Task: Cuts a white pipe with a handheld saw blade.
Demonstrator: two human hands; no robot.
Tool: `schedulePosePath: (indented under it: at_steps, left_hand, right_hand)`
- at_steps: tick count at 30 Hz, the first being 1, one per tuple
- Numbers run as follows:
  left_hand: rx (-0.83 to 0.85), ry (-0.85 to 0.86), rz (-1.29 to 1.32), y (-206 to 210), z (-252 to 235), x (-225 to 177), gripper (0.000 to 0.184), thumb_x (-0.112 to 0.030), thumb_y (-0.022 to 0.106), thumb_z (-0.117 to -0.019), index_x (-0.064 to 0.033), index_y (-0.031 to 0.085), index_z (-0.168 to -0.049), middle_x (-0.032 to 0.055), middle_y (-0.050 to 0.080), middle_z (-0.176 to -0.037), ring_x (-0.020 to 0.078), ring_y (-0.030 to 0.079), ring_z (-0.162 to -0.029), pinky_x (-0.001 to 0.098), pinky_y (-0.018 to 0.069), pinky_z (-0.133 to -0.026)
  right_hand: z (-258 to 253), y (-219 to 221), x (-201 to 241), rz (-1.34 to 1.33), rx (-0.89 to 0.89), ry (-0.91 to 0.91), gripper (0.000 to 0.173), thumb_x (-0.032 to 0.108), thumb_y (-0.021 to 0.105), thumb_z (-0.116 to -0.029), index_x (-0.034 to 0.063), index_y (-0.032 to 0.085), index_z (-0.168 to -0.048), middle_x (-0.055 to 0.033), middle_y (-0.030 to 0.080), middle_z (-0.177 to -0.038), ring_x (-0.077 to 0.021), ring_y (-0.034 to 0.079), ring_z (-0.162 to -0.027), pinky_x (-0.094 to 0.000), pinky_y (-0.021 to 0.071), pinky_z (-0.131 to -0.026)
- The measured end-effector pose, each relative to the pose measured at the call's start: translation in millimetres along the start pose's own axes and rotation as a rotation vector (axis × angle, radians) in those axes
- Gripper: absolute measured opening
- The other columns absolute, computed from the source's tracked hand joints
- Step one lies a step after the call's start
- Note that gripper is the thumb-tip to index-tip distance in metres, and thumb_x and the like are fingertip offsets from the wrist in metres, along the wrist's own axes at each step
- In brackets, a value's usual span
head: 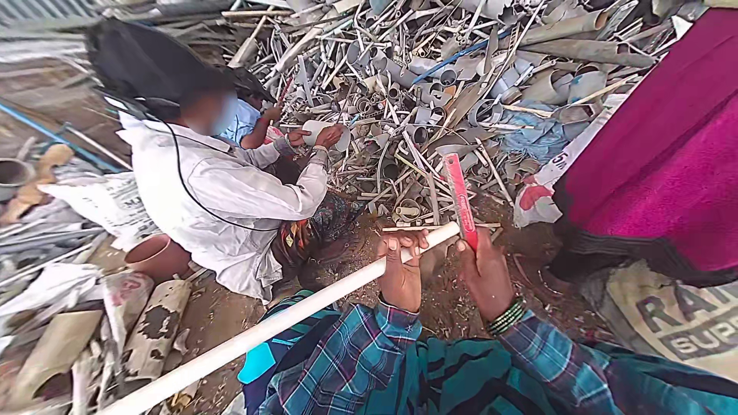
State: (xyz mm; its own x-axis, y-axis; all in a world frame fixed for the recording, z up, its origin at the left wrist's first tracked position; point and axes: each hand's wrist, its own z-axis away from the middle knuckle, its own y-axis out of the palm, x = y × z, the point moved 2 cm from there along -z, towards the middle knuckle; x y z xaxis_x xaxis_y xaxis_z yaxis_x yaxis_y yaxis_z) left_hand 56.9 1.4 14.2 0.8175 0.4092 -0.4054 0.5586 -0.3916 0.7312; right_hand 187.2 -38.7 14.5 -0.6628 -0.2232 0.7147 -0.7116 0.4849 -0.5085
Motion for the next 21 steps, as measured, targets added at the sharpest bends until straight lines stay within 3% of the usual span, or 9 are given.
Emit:
schedulePosePath:
  at_steps: [2,4,6,9,12,17,21]
  left_hand:
    - [0.112,0.053,-0.054,5.1,2.7,-0.6,0.019,-0.033,0.063,-0.0996,-0.0211,0.072,-0.088,-0.0065,0.071,-0.078,0.0096,0.072,-0.084,0.0315,0.0541,-0.099]
    - [0.268,0.139,-0.15,8.0,4.0,-3.3,0.018,-0.032,0.057,-0.1033,-0.02,0.069,-0.097,-0.0084,0.068,-0.082,0.0071,0.068,-0.087,0.0307,0.0511,-0.101]
    - [0.373,0.206,-0.282,6.5,3.4,-5.2,0.017,-0.03,0.055,-0.1049,-0.0194,0.068,-0.103,-0.0106,0.067,-0.087,0.0036,0.066,-0.091,0.0297,0.0488,-0.104]
    - [0.438,0.273,-0.462,0.9,1.2,-4.9,0.016,-0.028,0.055,-0.1053,-0.0196,0.069,-0.108,-0.013,0.067,-0.096,-0.0007,0.064,-0.098,0.0281,0.0468,-0.107]
    - [0.454,0.282,-0.447,1.2,0.3,-6.1,0.016,-0.028,0.056,-0.1049,-0.021,0.07,-0.109,-0.0138,0.068,-0.097,-0.0006,0.064,-0.098,0.0279,0.0465,-0.106]
    - [0.555,0.296,-0.441,8.3,4.7,-10.3,0.019,-0.026,0.053,-0.1063,-0.0145,0.067,-0.1,-0.0087,0.064,-0.088,-0.0003,0.062,-0.094,0.0261,0.0443,-0.106]
    - [0.585,0.291,-0.449,11.4,7.3,-11.7,0.02,-0.026,0.054,-0.1063,-0.0127,0.064,-0.095,-0.0067,0.062,-0.084,0.0001,0.062,-0.089,0.0259,0.0448,-0.104]
  right_hand:
    - [-2.0,-0.6,-4.3,-0.036,0.008,0.028,0.039,0.016,0.045,-0.1048,-0.0125,0.051,-0.132,-0.0162,0.064,-0.076,-0.0269,0.062,-0.055,-0.0449,0.0529,-0.053]
    - [-4.2,-1.6,-11.4,-0.143,0.002,0.067,0.04,0.02,0.038,-0.1077,-0.0101,0.047,-0.133,-0.0067,0.057,-0.071,-0.015,0.056,-0.05,-0.0343,0.0513,-0.048]
    - [-4.3,-5.0,-11.2,-0.219,-0.024,0.027,0.041,0.025,0.035,-0.1086,-0.0103,0.048,-0.125,-0.0014,0.052,-0.068,-0.0074,0.052,-0.048,-0.0268,0.0495,-0.046]
    - [-1.8,-8.1,-6.6,-0.124,-0.07,-0.108,0.046,0.029,0.035,-0.1084,-0.01,0.06,-0.106,-0.0054,0.059,-0.067,-0.0117,0.06,-0.053,-0.0296,0.0523,-0.051]
    - [-2.6,-5.7,-8.5,-0.089,0.002,-0.06,0.038,0.022,0.038,-0.1061,-0.0086,0.061,-0.108,-0.006,0.057,-0.065,-0.0144,0.058,-0.052,-0.0327,0.0504,-0.051]
    - [1.8,-3.9,-1.8,-0.075,0.007,-0.09,0.039,0.029,0.045,-0.1051,-0.0068,0.062,-0.103,-0.005,0.052,-0.059,-0.0133,0.052,-0.046,-0.031,0.046,-0.045]
    - [-9.4,-11.8,-5.2,-0.062,0.021,-0.026,0.036,0.026,0.045,-0.1064,-0.0074,0.06,-0.102,-0.004,0.05,-0.06,-0.0123,0.051,-0.048,-0.031,0.0461,-0.049]
